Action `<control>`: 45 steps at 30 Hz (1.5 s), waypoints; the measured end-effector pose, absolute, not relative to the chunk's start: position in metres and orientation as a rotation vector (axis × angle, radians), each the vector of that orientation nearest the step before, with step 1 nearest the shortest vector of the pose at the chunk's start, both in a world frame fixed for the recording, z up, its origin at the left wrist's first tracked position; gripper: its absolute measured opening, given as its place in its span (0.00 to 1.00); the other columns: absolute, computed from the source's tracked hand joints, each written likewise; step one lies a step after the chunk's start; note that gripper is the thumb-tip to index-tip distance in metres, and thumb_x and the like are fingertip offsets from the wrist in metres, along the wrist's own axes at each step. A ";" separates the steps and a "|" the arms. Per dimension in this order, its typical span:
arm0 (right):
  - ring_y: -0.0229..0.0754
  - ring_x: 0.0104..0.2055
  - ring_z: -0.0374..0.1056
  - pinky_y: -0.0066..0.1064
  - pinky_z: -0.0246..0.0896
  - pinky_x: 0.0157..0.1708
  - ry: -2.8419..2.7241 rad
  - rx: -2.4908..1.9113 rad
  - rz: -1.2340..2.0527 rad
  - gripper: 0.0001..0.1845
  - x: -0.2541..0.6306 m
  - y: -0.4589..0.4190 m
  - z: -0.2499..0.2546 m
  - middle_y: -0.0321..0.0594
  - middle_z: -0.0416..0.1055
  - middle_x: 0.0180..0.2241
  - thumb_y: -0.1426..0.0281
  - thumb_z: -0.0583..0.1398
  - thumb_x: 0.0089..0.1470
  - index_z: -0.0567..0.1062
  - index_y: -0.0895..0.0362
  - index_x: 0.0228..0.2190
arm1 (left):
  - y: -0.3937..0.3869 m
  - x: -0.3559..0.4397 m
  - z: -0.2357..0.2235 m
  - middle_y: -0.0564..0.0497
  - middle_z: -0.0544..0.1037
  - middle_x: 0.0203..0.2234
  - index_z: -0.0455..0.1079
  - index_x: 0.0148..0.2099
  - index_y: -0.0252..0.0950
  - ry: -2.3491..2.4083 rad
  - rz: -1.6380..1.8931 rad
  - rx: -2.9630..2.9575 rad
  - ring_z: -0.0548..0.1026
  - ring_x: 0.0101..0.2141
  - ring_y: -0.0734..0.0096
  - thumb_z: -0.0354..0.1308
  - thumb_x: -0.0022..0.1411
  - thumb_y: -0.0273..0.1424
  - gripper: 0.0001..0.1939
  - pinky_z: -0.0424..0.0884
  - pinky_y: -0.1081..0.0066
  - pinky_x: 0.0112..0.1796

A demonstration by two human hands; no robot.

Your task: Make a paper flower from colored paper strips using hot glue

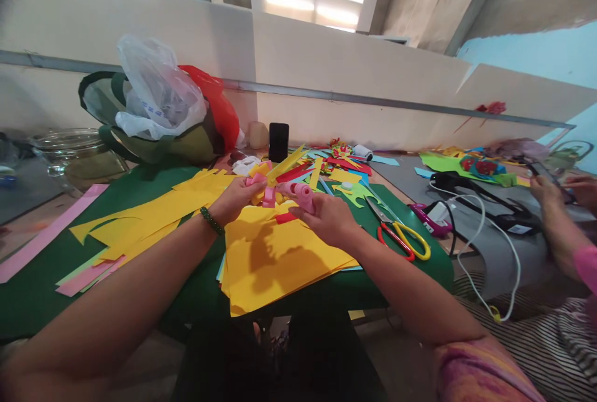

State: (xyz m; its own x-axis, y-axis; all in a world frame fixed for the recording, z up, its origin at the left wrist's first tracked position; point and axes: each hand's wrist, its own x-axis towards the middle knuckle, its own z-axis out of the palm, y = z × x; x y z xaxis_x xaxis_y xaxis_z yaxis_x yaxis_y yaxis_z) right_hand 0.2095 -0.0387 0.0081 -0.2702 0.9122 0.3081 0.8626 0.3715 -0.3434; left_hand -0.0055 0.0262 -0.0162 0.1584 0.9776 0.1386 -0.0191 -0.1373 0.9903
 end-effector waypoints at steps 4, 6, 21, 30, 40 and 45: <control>0.39 0.25 0.61 0.29 0.46 0.26 -2.180 -1.531 0.169 0.27 0.208 -0.040 0.010 0.38 0.69 0.23 0.47 0.53 0.57 0.78 0.57 0.28 | 0.026 -0.006 -0.015 0.56 0.66 0.15 0.63 0.21 0.35 1.014 1.189 1.383 0.62 0.18 0.79 0.66 0.47 0.38 0.17 0.58 0.76 0.21; 0.41 0.28 0.64 0.29 0.47 0.27 -2.208 -1.482 0.201 0.26 0.208 -0.041 0.010 0.39 0.72 0.26 0.48 0.53 0.57 0.78 0.56 0.29 | 0.025 -0.006 -0.015 0.56 0.67 0.15 0.64 0.21 0.35 1.005 1.184 1.387 0.62 0.18 0.79 0.66 0.48 0.38 0.16 0.58 0.76 0.21; 0.40 0.26 0.62 0.30 0.46 0.26 -2.188 -1.488 0.205 0.26 0.209 -0.041 0.006 0.38 0.68 0.22 0.48 0.54 0.57 0.78 0.56 0.28 | 0.024 -0.006 -0.013 0.53 0.72 0.17 0.68 0.23 0.33 1.022 1.185 1.354 0.67 0.20 0.76 0.66 0.47 0.38 0.14 0.61 0.75 0.23; 0.40 0.25 0.61 0.29 0.46 0.25 -2.166 -1.502 0.185 0.27 0.212 -0.040 0.005 0.38 0.67 0.20 0.46 0.54 0.56 0.74 0.55 0.23 | 0.028 -0.008 -0.019 0.53 0.70 0.16 0.67 0.22 0.34 1.019 1.202 1.363 0.68 0.19 0.75 0.67 0.49 0.38 0.16 0.63 0.74 0.23; 0.38 0.22 0.55 0.30 0.44 0.23 -2.171 -1.497 0.281 0.30 0.216 -0.042 0.007 0.35 0.59 0.17 0.43 0.54 0.54 0.65 0.55 0.17 | 0.031 -0.008 -0.022 0.53 0.71 0.17 0.67 0.24 0.34 0.978 1.203 1.346 0.71 0.21 0.74 0.68 0.48 0.40 0.17 0.68 0.73 0.25; 0.36 0.22 0.52 0.29 0.44 0.23 -2.073 -1.490 0.317 0.30 0.217 -0.039 0.007 0.33 0.57 0.17 0.42 0.54 0.53 0.64 0.55 0.18 | 0.032 -0.009 -0.022 0.53 0.71 0.16 0.66 0.23 0.34 0.982 1.198 1.348 0.69 0.19 0.75 0.69 0.47 0.40 0.17 0.65 0.74 0.23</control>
State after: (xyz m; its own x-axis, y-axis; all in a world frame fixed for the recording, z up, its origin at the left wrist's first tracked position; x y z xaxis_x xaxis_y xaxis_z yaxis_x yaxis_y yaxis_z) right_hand 0.2174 -0.0394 0.0071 -0.2246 0.9263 0.3024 0.7936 0.3540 -0.4949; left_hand -0.0091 0.0322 -0.0224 0.1667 0.9764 0.1370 -0.0575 -0.1291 0.9900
